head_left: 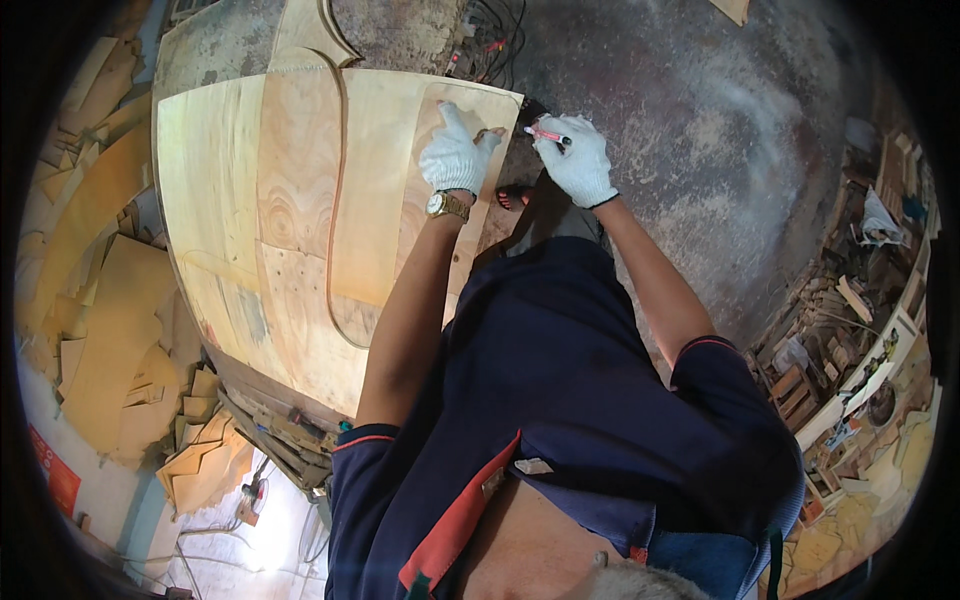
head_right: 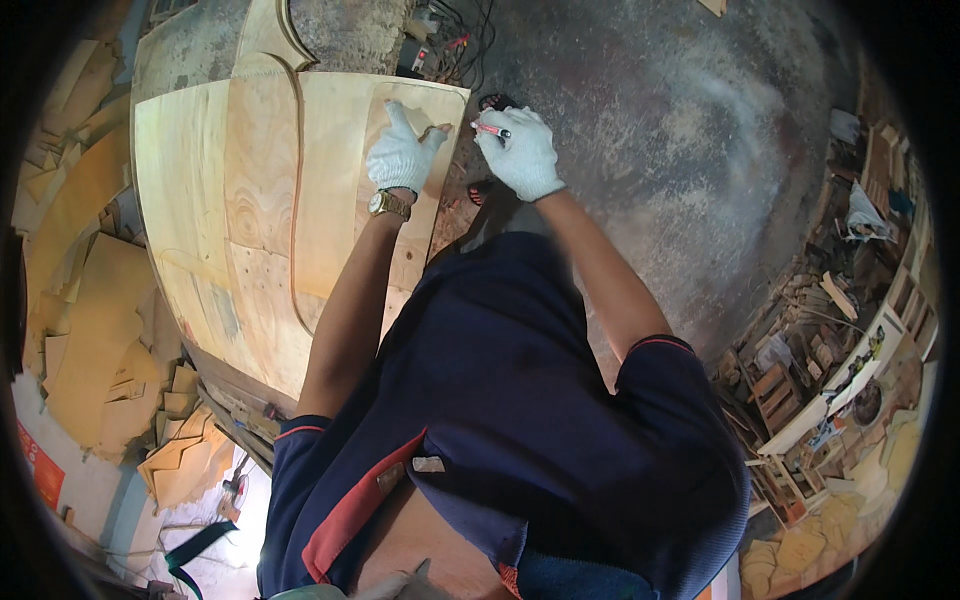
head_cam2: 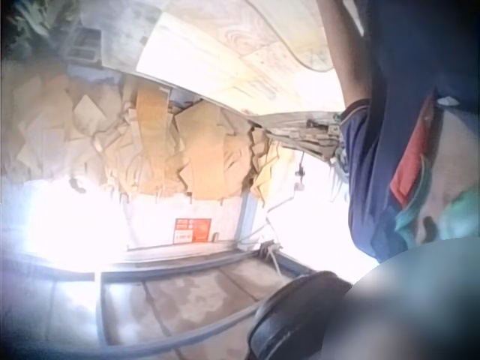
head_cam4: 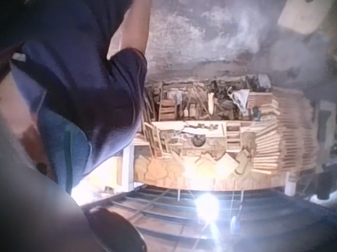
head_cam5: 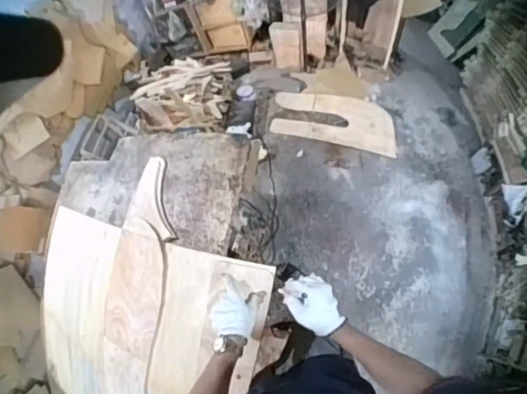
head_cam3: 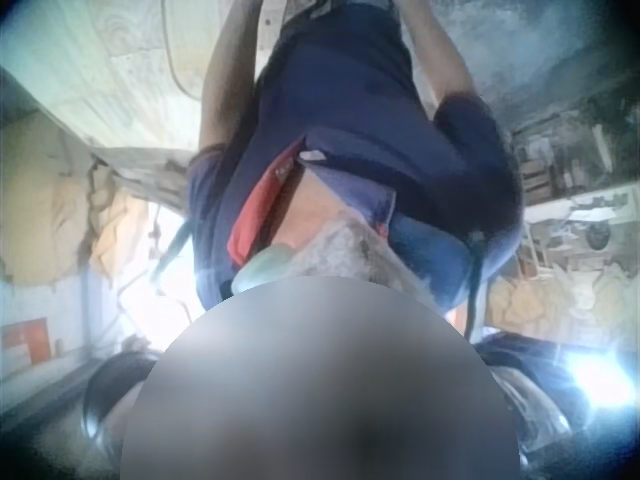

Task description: The person aligns a curved wooden template on a large plywood sheet, traces its outline with a marker, and then uses a nail gun and hammer to fasten the template to the plywood. The person repeatedly adjusts the template and secures it in place.

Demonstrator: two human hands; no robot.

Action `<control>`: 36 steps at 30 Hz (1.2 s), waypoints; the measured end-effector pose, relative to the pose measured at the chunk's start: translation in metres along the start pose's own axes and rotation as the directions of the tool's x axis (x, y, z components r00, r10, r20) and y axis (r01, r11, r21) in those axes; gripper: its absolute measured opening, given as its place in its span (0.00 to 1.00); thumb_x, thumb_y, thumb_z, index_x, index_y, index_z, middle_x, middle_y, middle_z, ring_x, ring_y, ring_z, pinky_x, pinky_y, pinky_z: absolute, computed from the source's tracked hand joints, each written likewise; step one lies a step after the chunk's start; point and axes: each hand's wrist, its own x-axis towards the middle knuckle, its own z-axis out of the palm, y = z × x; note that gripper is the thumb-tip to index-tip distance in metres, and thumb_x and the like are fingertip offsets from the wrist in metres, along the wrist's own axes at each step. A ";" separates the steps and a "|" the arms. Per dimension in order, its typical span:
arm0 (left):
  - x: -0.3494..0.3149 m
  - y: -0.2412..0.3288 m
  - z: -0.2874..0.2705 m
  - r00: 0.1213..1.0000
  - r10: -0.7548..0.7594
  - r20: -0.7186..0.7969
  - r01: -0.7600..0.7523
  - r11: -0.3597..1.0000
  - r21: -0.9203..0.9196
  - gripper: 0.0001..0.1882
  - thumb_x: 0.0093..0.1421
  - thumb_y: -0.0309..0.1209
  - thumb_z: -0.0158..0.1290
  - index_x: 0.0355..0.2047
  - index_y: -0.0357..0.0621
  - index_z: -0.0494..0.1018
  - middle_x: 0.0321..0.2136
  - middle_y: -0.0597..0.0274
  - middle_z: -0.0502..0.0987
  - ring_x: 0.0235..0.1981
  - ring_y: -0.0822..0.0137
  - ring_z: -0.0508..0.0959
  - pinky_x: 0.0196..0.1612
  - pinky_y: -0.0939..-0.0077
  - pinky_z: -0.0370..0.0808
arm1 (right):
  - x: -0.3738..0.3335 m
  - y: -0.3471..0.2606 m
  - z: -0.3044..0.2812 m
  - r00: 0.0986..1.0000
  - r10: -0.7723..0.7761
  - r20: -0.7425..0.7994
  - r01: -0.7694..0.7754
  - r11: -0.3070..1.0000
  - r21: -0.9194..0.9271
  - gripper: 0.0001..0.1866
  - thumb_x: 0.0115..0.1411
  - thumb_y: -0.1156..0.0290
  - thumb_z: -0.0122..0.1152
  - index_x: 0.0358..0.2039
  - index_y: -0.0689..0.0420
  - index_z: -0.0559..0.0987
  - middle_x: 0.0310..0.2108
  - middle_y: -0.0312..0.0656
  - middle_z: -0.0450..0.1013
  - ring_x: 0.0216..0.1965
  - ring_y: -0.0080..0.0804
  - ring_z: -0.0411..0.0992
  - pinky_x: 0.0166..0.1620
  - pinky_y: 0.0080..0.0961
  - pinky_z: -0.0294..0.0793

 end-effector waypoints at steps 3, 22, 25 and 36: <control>0.000 0.001 -0.001 1.000 -0.006 -0.008 0.006 1.000 0.010 0.60 0.51 0.69 0.61 0.68 0.33 0.55 0.26 0.46 0.80 0.25 0.47 0.83 0.26 0.53 0.76 | 0.000 -0.003 0.001 0.991 0.111 -0.078 -0.105 0.992 0.074 0.07 0.57 0.71 0.68 0.38 0.55 0.84 0.33 0.45 0.80 0.39 0.47 0.79 0.47 0.39 0.76; -0.002 0.013 -0.016 0.995 -0.083 0.052 0.080 0.995 0.059 0.61 0.50 0.70 0.62 0.69 0.37 0.54 0.26 0.52 0.79 0.21 0.54 0.82 0.20 0.58 0.74 | 0.126 0.004 0.065 0.913 -0.014 0.407 -0.075 0.977 0.202 0.17 0.62 0.59 0.61 0.50 0.48 0.83 0.44 0.48 0.81 0.45 0.49 0.79 0.50 0.39 0.78; -0.004 0.014 -0.019 0.996 -0.077 0.035 0.075 0.995 0.063 0.61 0.50 0.69 0.62 0.69 0.37 0.54 0.26 0.53 0.79 0.21 0.54 0.82 0.20 0.58 0.74 | 0.132 0.008 0.067 0.891 -0.095 0.444 0.046 0.992 0.119 0.17 0.62 0.58 0.60 0.49 0.48 0.83 0.43 0.47 0.80 0.46 0.51 0.77 0.51 0.43 0.76; -0.006 0.014 -0.016 0.993 -0.090 0.071 0.087 0.995 0.056 0.60 0.51 0.70 0.61 0.70 0.38 0.53 0.26 0.53 0.78 0.21 0.53 0.82 0.21 0.58 0.75 | 0.088 0.022 -0.026 0.905 -0.124 0.407 0.096 0.992 0.087 0.11 0.60 0.68 0.64 0.43 0.52 0.84 0.35 0.46 0.77 0.40 0.50 0.76 0.45 0.42 0.74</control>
